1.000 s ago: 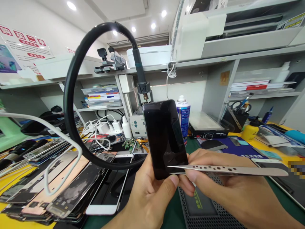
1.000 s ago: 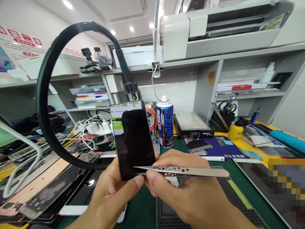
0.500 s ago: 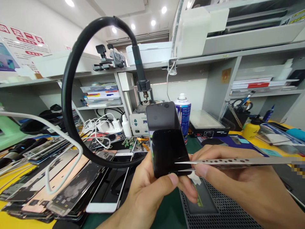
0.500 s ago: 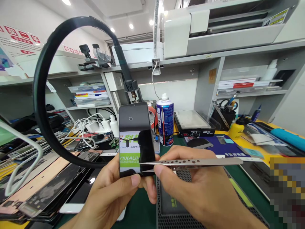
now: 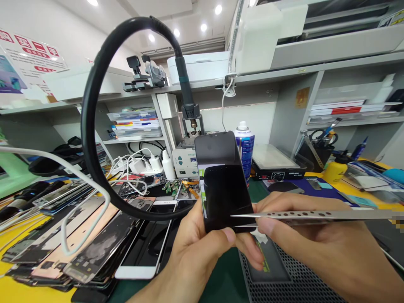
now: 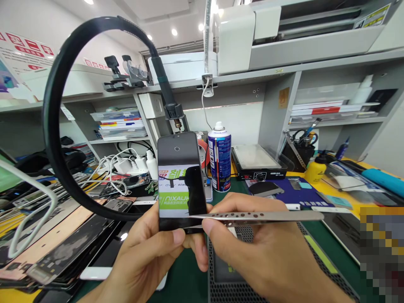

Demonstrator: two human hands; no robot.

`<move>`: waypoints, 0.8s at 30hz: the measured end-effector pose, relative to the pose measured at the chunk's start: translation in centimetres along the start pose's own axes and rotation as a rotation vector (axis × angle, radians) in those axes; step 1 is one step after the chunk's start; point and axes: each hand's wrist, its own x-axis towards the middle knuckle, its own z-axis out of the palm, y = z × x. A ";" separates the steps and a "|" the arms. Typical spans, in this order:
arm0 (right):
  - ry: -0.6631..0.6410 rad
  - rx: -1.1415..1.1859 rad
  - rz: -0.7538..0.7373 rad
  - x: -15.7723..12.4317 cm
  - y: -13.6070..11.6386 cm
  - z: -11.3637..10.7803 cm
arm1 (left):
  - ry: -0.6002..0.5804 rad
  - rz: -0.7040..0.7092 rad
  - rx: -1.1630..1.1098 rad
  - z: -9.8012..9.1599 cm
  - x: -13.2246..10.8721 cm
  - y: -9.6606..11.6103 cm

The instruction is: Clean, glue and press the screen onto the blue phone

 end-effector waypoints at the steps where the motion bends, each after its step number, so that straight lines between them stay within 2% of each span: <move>1: -0.002 -0.012 -0.010 0.0 0.0 0.0 | 0.002 0.000 0.004 0.0 0.0 0.0; 12: -0.020 -0.049 -0.085 0.1 -0.1 0.0 | 0.011 -0.005 0.068 0.0 -0.1 -0.1; 24: -0.009 -0.031 -0.080 0.0 0.1 0.1 | 0.018 0.006 0.099 -0.1 -0.1 -0.2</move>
